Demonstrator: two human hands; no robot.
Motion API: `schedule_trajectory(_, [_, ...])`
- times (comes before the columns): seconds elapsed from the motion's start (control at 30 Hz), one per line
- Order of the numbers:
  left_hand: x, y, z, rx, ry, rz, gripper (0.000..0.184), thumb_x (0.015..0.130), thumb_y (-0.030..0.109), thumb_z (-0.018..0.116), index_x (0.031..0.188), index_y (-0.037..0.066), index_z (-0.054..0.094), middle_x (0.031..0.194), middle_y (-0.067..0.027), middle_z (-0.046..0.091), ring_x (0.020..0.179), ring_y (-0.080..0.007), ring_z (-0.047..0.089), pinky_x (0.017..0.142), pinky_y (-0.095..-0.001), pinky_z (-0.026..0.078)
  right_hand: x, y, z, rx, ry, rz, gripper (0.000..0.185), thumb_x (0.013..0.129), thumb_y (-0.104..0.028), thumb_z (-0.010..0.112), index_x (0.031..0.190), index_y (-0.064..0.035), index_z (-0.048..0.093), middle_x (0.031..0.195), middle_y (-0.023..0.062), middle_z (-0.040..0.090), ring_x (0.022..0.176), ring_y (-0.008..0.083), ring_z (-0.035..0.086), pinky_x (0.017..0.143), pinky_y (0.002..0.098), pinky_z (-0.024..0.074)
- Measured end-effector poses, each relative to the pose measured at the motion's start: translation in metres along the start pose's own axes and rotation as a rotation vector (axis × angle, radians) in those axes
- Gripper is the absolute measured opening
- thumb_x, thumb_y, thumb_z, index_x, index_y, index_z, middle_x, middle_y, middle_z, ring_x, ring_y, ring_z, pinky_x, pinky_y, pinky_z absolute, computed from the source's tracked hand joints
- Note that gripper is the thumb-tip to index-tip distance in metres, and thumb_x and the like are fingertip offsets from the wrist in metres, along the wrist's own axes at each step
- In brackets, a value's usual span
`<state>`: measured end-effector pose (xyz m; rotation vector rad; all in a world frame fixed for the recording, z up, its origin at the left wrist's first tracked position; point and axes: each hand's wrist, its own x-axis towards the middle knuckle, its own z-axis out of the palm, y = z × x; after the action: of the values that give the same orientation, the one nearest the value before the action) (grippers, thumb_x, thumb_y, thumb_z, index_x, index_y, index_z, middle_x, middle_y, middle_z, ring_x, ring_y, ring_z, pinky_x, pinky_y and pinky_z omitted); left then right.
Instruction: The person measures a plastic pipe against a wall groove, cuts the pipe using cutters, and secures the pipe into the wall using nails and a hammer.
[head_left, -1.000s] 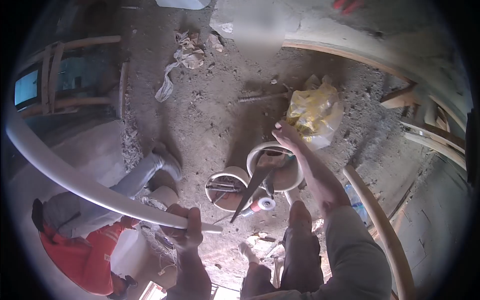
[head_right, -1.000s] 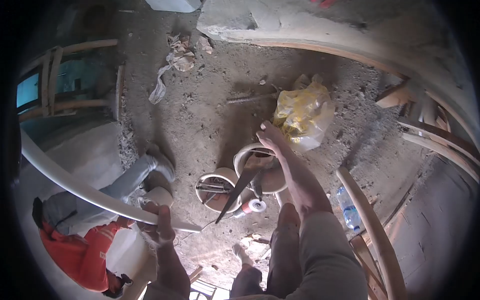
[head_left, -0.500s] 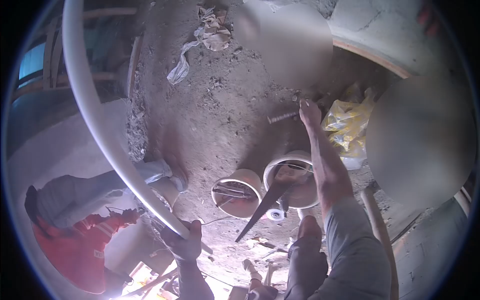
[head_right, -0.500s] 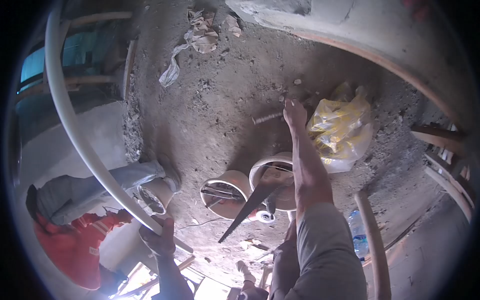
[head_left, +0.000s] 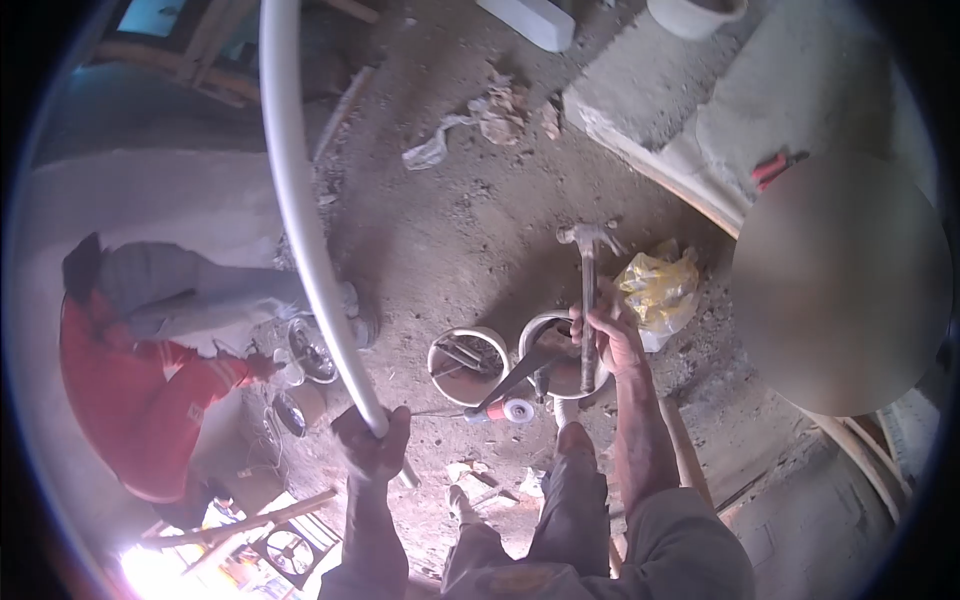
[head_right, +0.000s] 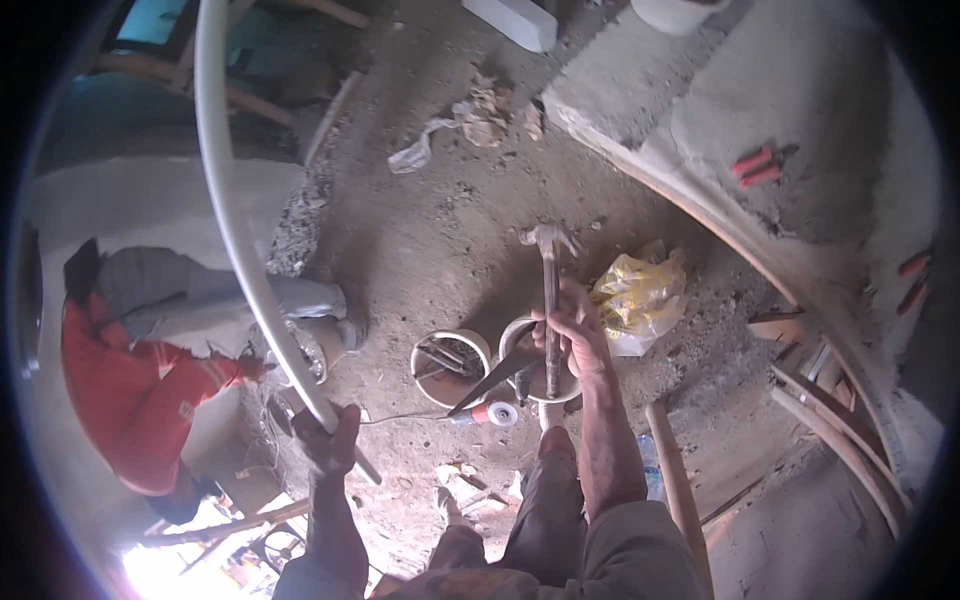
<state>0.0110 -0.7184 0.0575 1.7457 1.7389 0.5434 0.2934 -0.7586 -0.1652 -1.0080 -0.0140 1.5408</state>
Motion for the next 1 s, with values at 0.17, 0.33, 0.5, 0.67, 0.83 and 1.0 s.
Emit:
schedule_trajectory(0.17, [-0.034,0.014,-0.052,-0.104,0.083,0.202,0.016,0.072,0.005,0.072,0.063,0.004,0.059,0.053,-0.0052,0.056,0.042,-0.0154,0.053,0.037,-0.0310,0.039,-0.044,-0.027,0.081,-0.164,-0.038,0.302,0.020,0.085,-0.020,0.072,0.079,-0.0065,0.058,0.048,-0.0051,0.042,0.034,0.0058,0.033,0.033,0.0253,0.0257])
schedule_trajectory(0.33, [-0.051,0.060,-0.123,0.053,0.139,0.341,0.015,0.071,0.014,0.073,0.067,0.006,0.061,0.055,-0.0060,0.057,0.046,-0.0198,0.058,0.042,-0.0366,0.046,-0.115,-0.072,0.208,-0.828,0.006,-0.550,0.025,0.085,-0.021,0.070,0.100,-0.0025,0.062,0.079,0.0044,0.058,0.061,0.0107,0.052,0.055,0.0255,0.0431])
schedule_trajectory(0.5, [-0.093,0.062,-0.184,-0.050,0.141,0.468,0.020,0.064,0.014,0.074,0.082,0.006,0.069,0.067,-0.0101,0.064,0.057,-0.0254,0.063,0.053,-0.0370,0.052,-0.195,-0.101,0.327,-0.494,-0.560,-0.383,0.052,0.084,-0.024,0.071,0.124,0.0030,0.051,0.091,0.0084,0.060,0.070,0.0125,0.056,0.060,0.0234,0.0452])
schedule_trajectory(0.67, [-0.169,0.007,-0.214,-0.077,0.115,0.477,0.024,0.064,0.027,0.073,0.079,0.010,0.064,0.069,-0.0091,0.060,0.066,-0.0308,0.062,0.058,-0.0413,0.049,-0.259,-0.072,0.419,-0.309,-0.881,-0.397,0.078,0.092,-0.052,0.052,0.139,0.0082,0.037,0.118,0.0199,0.059,0.057,0.0049,0.050,0.041,0.0149,0.0382])
schedule_trajectory(0.83, [-0.239,-0.074,-0.272,-0.015,0.077,0.490,0.028,0.058,0.030,0.069,0.074,0.009,0.060,0.072,-0.0112,0.061,0.070,-0.0337,0.062,0.060,-0.0439,0.049,-0.335,-0.002,0.469,-0.282,-1.276,-0.471,0.043,0.098,-0.029,0.048,0.126,0.0032,0.045,0.072,0.0051,0.047,0.054,0.0077,0.043,0.044,0.0192,0.0294])
schedule_trajectory(1.0, [-0.320,-0.153,-0.381,-0.105,0.327,0.533,0.027,0.062,0.034,0.069,0.067,0.011,0.057,0.067,-0.0090,0.057,0.068,-0.0329,0.060,0.057,-0.0452,0.046,-0.441,0.107,0.537,-0.337,-1.238,-0.464,0.028,0.095,-0.020,0.049,0.113,0.0014,0.050,0.080,0.0076,0.049,0.049,0.0103,0.043,0.043,0.0203,0.0409])
